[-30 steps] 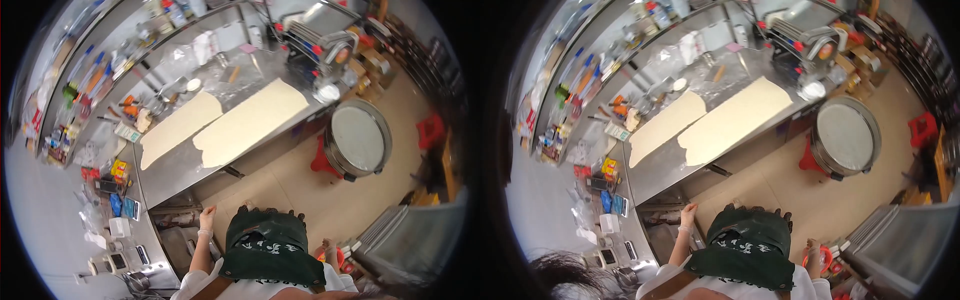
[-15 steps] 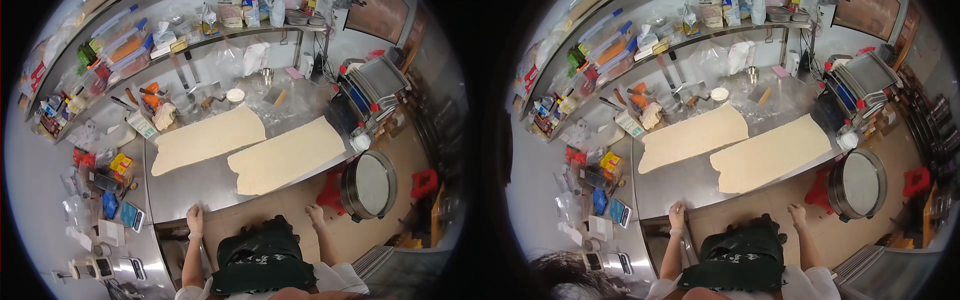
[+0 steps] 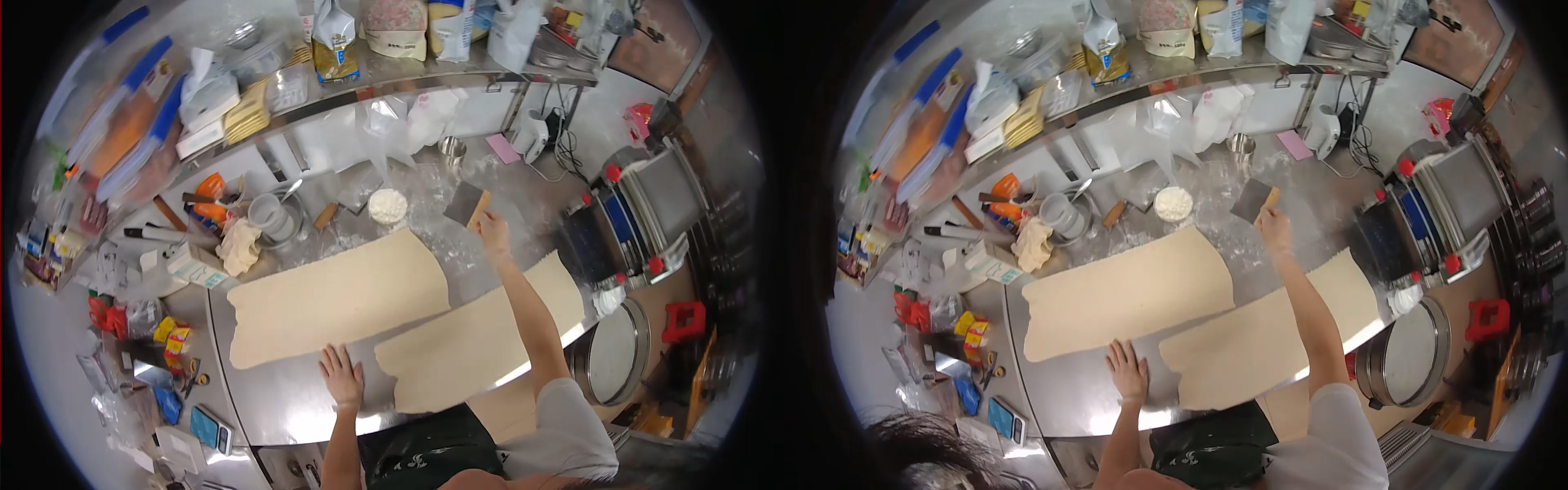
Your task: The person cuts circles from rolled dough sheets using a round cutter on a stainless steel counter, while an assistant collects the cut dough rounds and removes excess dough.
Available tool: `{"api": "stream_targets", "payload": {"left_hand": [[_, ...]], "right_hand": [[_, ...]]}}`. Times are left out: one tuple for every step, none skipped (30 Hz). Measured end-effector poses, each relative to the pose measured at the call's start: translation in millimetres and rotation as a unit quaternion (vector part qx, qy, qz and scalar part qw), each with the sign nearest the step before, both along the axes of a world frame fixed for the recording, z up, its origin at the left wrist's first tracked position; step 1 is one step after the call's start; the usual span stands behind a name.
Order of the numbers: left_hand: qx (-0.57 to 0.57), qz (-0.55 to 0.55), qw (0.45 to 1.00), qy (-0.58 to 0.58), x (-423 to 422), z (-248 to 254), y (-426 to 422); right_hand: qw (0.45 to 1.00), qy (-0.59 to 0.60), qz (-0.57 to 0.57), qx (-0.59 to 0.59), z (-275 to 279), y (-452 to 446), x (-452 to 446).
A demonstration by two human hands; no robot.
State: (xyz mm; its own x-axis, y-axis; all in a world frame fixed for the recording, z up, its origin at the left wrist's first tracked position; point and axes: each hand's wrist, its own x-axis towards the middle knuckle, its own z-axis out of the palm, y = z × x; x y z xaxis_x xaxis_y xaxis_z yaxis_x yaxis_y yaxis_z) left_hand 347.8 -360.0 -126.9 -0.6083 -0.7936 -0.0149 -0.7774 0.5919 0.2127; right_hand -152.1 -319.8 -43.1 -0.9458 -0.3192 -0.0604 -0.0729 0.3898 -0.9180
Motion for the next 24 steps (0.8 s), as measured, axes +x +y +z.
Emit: {"api": "stream_targets", "payload": {"left_hand": [[0.008,-0.001,1.0,0.0,2,1,1],[0.014,0.002,1.0,0.001,2,-1,0],[0.022,0.01,1.0,0.001,-2,-4,-2],[0.028,0.002,1.0,0.007,-8,-6,-6],[0.033,0.003,0.999,0.007,-8,-6,-7],[0.036,0.009,0.999,0.003,-3,-4,-7],[0.043,0.008,0.999,-0.009,-2,-6,-9],[0.054,0.013,0.998,-0.006,-1,-5,-10],[0.059,0.021,0.998,-0.011,0,-8,-10],[0.064,0.025,0.998,-0.013,1,-11,-9],[0.066,0.029,0.997,-0.012,2,-12,-9],[0.068,0.03,0.997,-0.01,3,-13,-9],[0.07,0.028,0.997,-0.007,3,-13,-10],[0.074,0.03,0.997,-0.008,3,-13,-10],[0.078,0.031,0.996,-0.008,3,-13,-10],[0.081,0.029,0.996,-0.008,3,-12,-11],[0.082,0.03,0.996,-0.008,2,-11,-12],[0.082,0.03,0.996,-0.007,2,-10,-13],[0.083,0.031,0.996,-0.005,1,-8,-14],[0.084,0.032,0.996,-0.002,0,-7,-14],[0.084,0.03,0.996,-0.005,0,-6,-15],[0.086,0.028,0.996,-0.008,-1,-4,-16],[0.086,0.026,0.996,-0.01,-2,-2,-17],[0.085,0.023,0.996,-0.012,-1,0,-18]], "right_hand": [[1.0,-0.021,-0.021,-0.006,-5,-24,-22],[0.998,-0.041,-0.037,-0.013,-13,-52,-42],[0.997,-0.06,-0.053,-0.02,-20,-80,-61],[0.995,-0.073,-0.068,-0.012,-44,-103,-89],[0.99,-0.106,-0.058,-0.079,-88,-116,-132],[0.942,-0.185,-0.026,-0.278,-158,-130,-184],[0.835,-0.3,-0.009,-0.462,-212,-138,-226],[0.903,-0.238,0.056,-0.353,-202,-140,-247],[0.951,-0.161,0.113,-0.24,-191,-143,-268],[0.989,-0.135,0.01,-0.056,-137,-164,-234],[0.978,-0.147,-0.078,0.124,-64,-190,-187],[0.978,-0.138,-0.091,0.124,-68,-196,-191],[0.979,-0.129,-0.103,0.123,-74,-202,-197],[0.978,-0.137,-0.13,0.091,-81,-207,-201],[0.975,-0.145,-0.158,0.059,-90,-210,-206],[0.97,-0.152,-0.189,0.026,-97,-210,-210],[0.971,-0.167,-0.169,-0.02,-103,-204,-215],[0.97,-0.18,-0.15,-0.066,-107,-193,-217],[0.966,-0.193,-0.132,-0.112,-103,-183,-207],[0.972,-0.173,-0.125,-0.103,-100,-171,-194],[0.977,-0.151,-0.118,-0.096,-83,-160,-165],[0.981,-0.129,-0.111,-0.088,-68,-147,-130],[0.996,-0.063,-0.044,-0.04,-64,-126,-99],[1.0,0.004,0.023,0.007,-58,-106,-64]]}}
